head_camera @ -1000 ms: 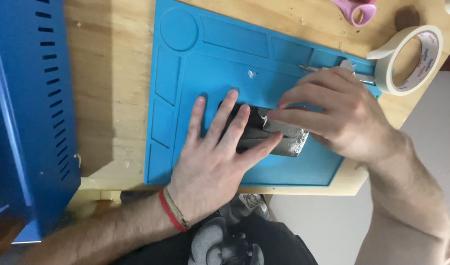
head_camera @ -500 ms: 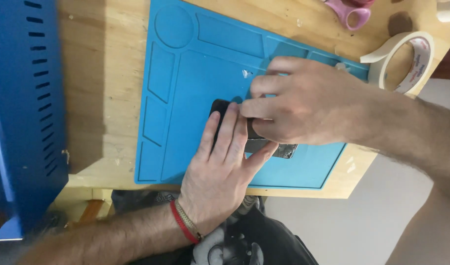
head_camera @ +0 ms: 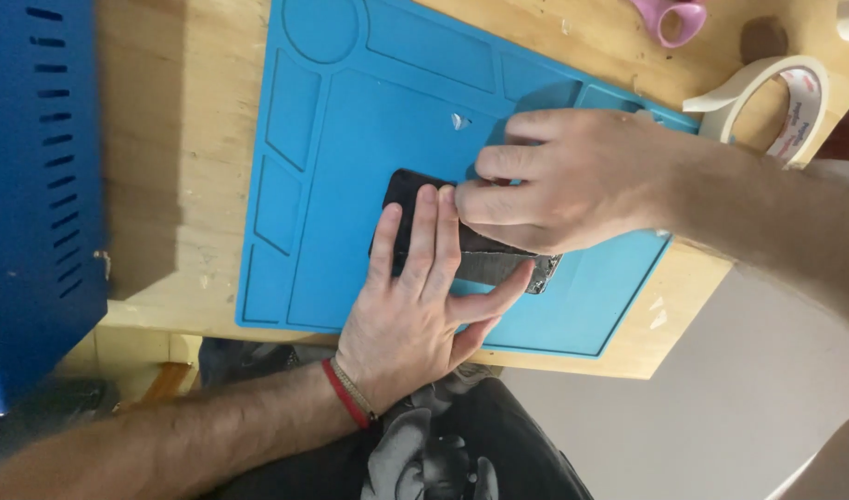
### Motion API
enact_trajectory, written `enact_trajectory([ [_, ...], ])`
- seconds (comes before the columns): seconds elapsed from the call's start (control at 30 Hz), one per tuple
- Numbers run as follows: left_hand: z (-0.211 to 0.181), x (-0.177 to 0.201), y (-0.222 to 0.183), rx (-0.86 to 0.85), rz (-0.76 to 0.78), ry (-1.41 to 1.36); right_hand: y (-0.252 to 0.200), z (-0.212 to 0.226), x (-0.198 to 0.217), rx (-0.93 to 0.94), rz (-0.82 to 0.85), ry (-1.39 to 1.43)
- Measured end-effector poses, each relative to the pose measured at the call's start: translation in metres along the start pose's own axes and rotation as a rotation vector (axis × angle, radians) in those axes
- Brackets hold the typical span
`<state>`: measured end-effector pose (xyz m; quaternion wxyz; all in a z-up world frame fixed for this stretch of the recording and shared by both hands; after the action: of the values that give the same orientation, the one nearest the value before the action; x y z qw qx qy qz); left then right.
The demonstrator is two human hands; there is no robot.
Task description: Applying adhesive tape to the edges of a mobile phone screen during a repair process.
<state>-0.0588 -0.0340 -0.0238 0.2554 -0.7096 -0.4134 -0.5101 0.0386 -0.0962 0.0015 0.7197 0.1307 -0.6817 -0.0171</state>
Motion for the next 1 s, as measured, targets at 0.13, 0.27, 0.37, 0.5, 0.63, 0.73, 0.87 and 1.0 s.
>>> enact_trajectory([
  [0.13, -0.005, -0.017, 0.002, 0.035, 0.123, 0.126, 0.005, -0.001, 0.004, 0.046, -0.03, -0.042],
  [0.27, -0.003, -0.021, 0.002, 0.065, 0.066, 0.045, 0.004, 0.0, 0.0, 0.142, -0.066, -0.028],
  [0.37, -0.003, -0.019, 0.0, 0.065, 0.052, 0.04, 0.006, 0.003, -0.001, 0.181, -0.08, -0.003],
  [0.5, -0.002, -0.015, 0.002, 0.068, 0.044, 0.041, 0.009, 0.001, 0.001, 0.162, -0.075, -0.035],
  [0.63, -0.003, -0.017, 0.002, 0.064, 0.079, 0.084, 0.014, -0.013, 0.002, 0.105, -0.076, -0.088],
  [0.73, -0.003, -0.017, 0.001, 0.078, 0.088, 0.064, 0.031, -0.038, 0.014, 0.051, -0.015, -0.224],
  [0.87, -0.004, -0.019, 0.002, 0.085, 0.102, 0.086, 0.026, -0.111, -0.002, -0.856, 0.223, 0.683],
  [1.0, -0.003, -0.018, 0.0, 0.067, 0.069, 0.073, 0.028, -0.092, 0.019, -0.614, 0.262, 0.583],
])
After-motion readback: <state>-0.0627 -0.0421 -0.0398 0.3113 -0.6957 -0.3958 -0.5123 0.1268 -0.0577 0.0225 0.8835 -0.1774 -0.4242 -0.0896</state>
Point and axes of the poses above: each hand's wrist, its own y-axis towards the middle knuckle, its own x-axis out of the back of the hand, z = x × y, the point moved 9 cm from there along y, towards the middle knuckle, and after that the axes turned 2 degrees about -z, right-handed, at the moved point
